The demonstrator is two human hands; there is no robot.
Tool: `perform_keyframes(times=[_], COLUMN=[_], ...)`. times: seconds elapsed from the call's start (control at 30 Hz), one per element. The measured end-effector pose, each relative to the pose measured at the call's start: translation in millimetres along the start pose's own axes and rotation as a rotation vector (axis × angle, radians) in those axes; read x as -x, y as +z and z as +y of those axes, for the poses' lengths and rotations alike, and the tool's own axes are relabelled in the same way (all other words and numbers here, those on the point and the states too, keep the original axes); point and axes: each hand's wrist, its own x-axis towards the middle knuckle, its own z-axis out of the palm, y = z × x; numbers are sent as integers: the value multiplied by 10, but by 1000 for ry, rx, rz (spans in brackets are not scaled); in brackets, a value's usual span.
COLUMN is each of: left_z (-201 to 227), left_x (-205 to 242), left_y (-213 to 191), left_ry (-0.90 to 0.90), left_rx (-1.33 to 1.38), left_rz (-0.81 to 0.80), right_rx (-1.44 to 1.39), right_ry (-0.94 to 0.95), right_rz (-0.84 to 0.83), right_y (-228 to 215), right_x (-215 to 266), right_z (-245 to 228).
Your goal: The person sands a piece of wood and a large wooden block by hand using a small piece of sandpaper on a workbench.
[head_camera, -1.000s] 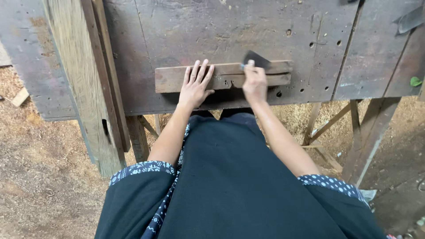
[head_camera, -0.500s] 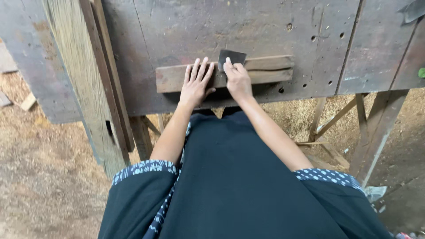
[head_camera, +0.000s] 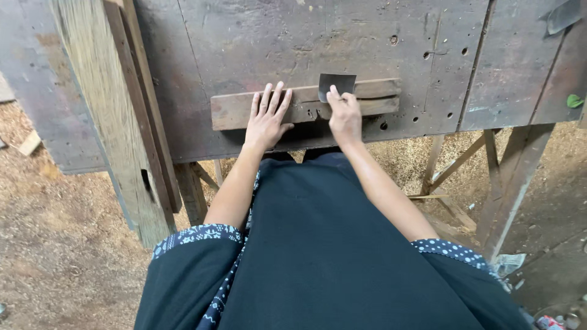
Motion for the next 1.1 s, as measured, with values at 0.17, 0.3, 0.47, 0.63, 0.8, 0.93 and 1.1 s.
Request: perform_keyframes(times=[0.17,0.3,0.47,0.63,0.8,0.93,1.1], left_z=[19,21,71,97,215,305,305], left_x=[-18,4,83,110,117,81,67], left_y=[-66,-115,-115,-102,-156,-166,-122], left_ry=[5,30,19,15,15,23,40], left_rx=[11,47,21,-37,-3,32,9], left_rz=[20,54,61,74,42,93,43], right_rx=[-67,-426,-99,-79,-85,-70,-34], right_ry=[-37,476,35,25,19,-36,211], right_rz=[-101,-192,-105,-169,-144,-74,-166], right_y=[110,-215,11,-114,-12,-31,-86], right_x=[-24,-100,-12,27,134,197,381], right_z=[-276,-38,-334,-237,-236,-151,-109])
